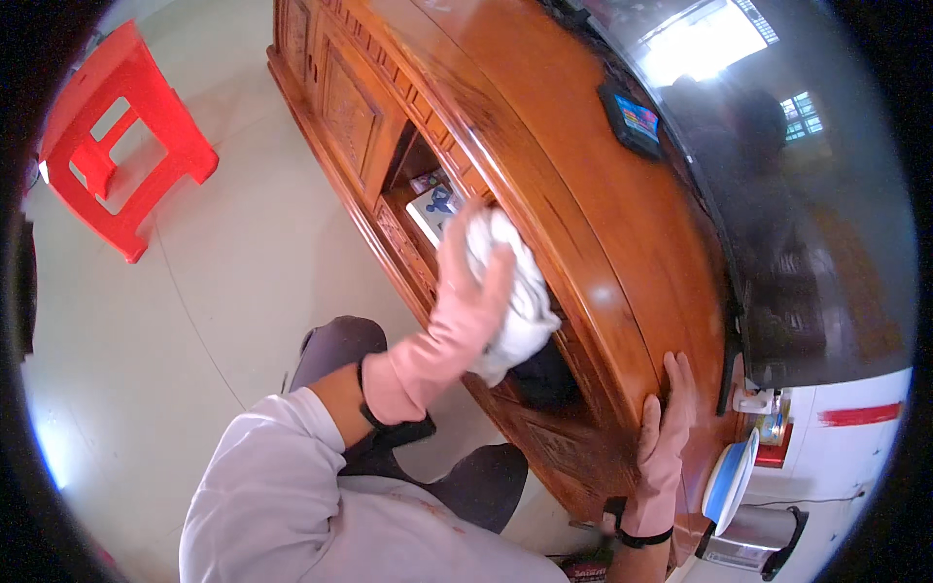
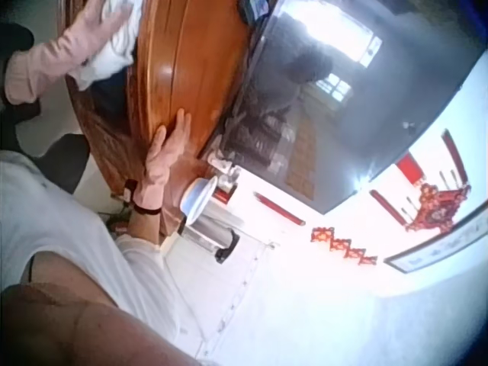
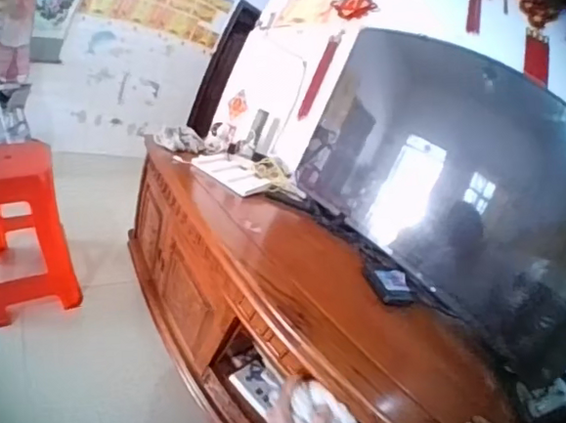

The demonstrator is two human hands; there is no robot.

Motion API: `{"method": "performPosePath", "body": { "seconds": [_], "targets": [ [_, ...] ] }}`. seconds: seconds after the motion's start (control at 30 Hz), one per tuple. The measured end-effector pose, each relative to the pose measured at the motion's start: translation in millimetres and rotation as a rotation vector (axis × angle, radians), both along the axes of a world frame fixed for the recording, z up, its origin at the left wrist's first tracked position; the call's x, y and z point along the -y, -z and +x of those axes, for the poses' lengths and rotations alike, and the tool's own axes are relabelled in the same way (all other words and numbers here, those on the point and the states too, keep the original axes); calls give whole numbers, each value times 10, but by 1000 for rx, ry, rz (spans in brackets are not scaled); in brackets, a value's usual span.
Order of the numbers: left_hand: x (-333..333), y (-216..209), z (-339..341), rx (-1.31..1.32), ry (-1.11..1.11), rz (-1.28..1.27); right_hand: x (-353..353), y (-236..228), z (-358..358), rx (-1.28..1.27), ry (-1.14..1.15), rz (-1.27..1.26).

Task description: The person cleans a wooden cabinet with a cloth by wiping down the front doors, removing items from the shelf to wipe the interior compartment, and wiping the top surface.

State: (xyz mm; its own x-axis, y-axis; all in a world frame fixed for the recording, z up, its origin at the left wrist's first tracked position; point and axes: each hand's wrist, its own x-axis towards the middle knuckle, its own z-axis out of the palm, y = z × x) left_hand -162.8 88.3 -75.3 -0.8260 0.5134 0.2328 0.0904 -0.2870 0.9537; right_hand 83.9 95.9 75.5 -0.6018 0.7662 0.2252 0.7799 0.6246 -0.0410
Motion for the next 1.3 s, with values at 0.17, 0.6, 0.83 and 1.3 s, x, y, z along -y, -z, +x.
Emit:
{"method": "performPosePath", "body": {
  "seconds": [0.17,0.6,0.83,1.3],
  "targets": [
    [-218,-87,-674,193,-168,76,-44,-52,11,-4,-1,27],
    [311,-351,225,537,101,361,-36,4,71,-93,-21,13],
    [-344,-344,-712,-11,-459,118,-31,9,48,-86,-20,10],
    [10,-411,77,-157,-169,43,-56,1,31,-61,16,21]
  ]
}}
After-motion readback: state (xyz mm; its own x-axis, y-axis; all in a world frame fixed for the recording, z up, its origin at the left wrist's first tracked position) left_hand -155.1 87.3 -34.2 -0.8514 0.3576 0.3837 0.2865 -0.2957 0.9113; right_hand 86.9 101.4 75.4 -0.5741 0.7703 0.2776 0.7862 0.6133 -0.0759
